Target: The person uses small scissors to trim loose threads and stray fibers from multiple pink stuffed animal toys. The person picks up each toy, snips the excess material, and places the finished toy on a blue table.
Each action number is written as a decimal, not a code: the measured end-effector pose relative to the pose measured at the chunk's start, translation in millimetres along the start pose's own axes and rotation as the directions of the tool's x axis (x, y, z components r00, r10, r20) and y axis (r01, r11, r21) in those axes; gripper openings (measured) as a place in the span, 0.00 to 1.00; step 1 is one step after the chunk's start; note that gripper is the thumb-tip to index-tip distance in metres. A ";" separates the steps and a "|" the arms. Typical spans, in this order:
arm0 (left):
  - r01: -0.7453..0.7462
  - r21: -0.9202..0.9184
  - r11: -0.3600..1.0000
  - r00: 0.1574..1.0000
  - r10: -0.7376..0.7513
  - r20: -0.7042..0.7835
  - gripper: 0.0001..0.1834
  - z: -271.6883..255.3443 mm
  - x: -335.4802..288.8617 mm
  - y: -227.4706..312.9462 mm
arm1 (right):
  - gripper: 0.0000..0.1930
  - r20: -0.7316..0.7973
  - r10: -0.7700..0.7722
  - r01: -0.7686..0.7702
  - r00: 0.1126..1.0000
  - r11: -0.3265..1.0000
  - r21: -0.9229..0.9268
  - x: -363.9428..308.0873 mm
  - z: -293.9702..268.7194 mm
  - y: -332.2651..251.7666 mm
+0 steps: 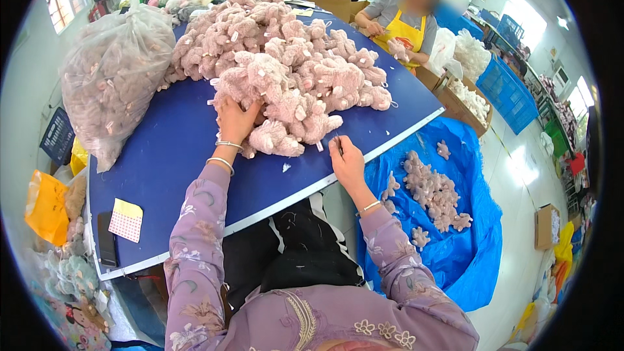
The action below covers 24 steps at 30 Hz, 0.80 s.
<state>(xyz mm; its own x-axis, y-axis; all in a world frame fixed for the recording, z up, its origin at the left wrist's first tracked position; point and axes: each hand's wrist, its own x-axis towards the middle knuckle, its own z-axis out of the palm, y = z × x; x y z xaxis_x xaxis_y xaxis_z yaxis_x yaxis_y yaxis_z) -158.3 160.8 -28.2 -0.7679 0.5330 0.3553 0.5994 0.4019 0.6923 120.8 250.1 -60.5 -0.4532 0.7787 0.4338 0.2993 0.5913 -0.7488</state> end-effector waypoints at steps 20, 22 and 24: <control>-0.340 -0.115 0.933 0.889 0.359 0.286 0.27 -47.5 -142.4 29.0 | 0.18 0.248 -0.072 0.066 0.966 0.997 0.031 -3.4 11.7 -26.7; -0.108 -0.400 0.910 0.950 0.213 0.228 0.26 -58.2 -151.4 22.8 | 0.15 0.202 -0.100 0.070 0.974 0.986 0.150 -4.5 19.5 -18.4; 0.211 -0.785 0.582 0.971 -0.033 0.236 0.23 -61.4 -161.0 10.5 | 0.12 0.207 -0.031 -0.041 0.978 0.941 0.336 -10.6 24.7 -19.3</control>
<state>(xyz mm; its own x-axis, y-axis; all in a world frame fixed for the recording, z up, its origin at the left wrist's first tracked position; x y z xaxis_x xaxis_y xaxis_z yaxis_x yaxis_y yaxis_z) -42.3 33.5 -39.6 -0.7124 0.6799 0.1741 0.0095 -0.2387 0.9711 99.1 225.3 -62.9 -0.6265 0.6996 0.3434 0.0182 0.4536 -0.8910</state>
